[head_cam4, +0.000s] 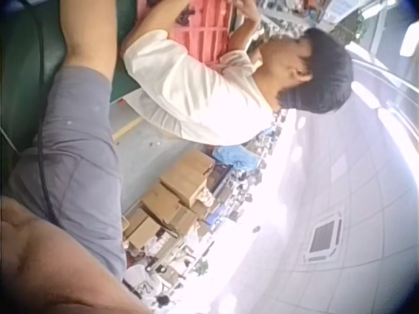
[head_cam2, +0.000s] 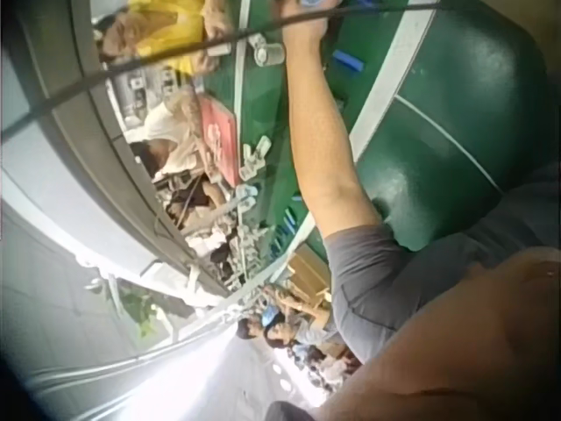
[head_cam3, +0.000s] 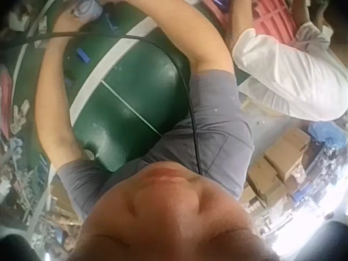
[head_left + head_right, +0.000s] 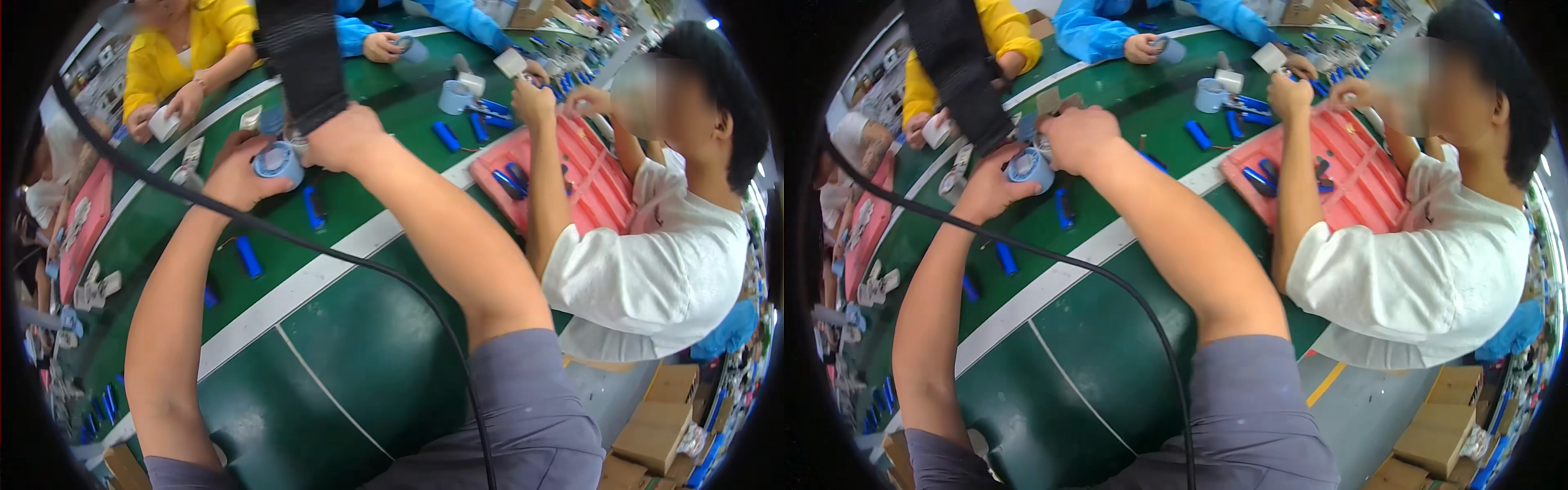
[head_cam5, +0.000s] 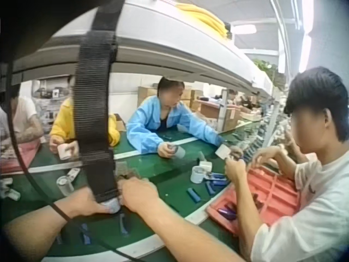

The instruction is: The person assembles portable fans by connecting battery wires to the internal circuit boards and inserting the batteries into the fan housings by hand.

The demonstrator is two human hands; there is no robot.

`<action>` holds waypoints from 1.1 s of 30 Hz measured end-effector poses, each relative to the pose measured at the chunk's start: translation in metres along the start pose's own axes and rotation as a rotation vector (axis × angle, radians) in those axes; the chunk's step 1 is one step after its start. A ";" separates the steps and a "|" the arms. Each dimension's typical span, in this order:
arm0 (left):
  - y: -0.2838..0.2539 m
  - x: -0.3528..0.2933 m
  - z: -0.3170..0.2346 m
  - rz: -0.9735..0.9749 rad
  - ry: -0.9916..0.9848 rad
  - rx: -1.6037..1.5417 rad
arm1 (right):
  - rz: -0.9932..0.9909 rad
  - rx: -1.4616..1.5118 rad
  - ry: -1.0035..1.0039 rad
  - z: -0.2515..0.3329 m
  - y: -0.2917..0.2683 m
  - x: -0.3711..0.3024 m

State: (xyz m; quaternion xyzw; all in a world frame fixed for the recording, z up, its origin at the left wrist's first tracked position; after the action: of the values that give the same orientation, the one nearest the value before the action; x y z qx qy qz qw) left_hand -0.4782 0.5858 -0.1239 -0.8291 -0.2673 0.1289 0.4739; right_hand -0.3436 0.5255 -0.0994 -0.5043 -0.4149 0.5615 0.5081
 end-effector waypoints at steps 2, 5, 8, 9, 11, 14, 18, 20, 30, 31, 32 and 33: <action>-0.014 -0.028 -0.051 -0.103 0.065 0.129 | -0.299 0.040 -0.145 0.000 -0.013 -0.032; -0.025 -0.113 -0.088 -0.145 0.109 0.140 | -0.328 -0.015 -0.310 0.048 -0.027 -0.101; -0.023 -0.208 -0.126 -0.038 0.003 0.061 | -0.252 -0.011 -0.396 0.095 -0.029 -0.164; -0.015 -0.243 -0.138 -0.036 0.015 0.104 | -0.211 0.002 -0.434 0.110 -0.021 -0.180; 0.011 -0.297 -0.154 0.014 -0.049 0.044 | -0.077 -0.042 -0.493 0.128 0.006 -0.208; 0.052 -0.362 -0.148 -0.009 -0.122 -0.013 | 0.079 -0.055 -0.618 0.161 0.055 -0.231; 0.076 -0.419 -0.136 -0.050 -0.145 -0.006 | 0.140 -0.024 -0.643 0.204 0.095 -0.257; 0.067 -0.441 -0.129 -0.112 -0.147 0.017 | 0.143 -0.042 -0.667 0.230 0.098 -0.266; 0.006 -0.532 -0.053 -0.162 -0.405 0.120 | 0.233 0.166 -0.870 0.361 0.124 -0.256; 0.001 -0.540 -0.045 -0.141 -0.462 0.142 | 0.232 0.199 -0.879 0.365 0.125 -0.253; -0.002 -0.548 -0.040 -0.116 -0.521 0.160 | 0.236 0.235 -0.886 0.367 0.126 -0.253; -0.008 -0.552 -0.038 -0.083 -0.565 0.186 | 0.241 0.234 -0.876 0.366 0.127 -0.252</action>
State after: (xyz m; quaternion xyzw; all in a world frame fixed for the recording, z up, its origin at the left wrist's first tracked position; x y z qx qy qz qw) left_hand -0.9178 0.2492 -0.1192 -0.7020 -0.4091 0.3590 0.4593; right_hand -0.7313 0.2758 -0.1333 -0.2036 -0.4627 0.8195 0.2699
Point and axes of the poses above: each hand's wrist, its own x-axis towards the middle knuckle, its own y-axis out of the palm, z = x × y, the point moved 7 cm from there along x, towards the middle knuckle, and after that the axes turned 12 degrees about z, right-handed, at the moved point
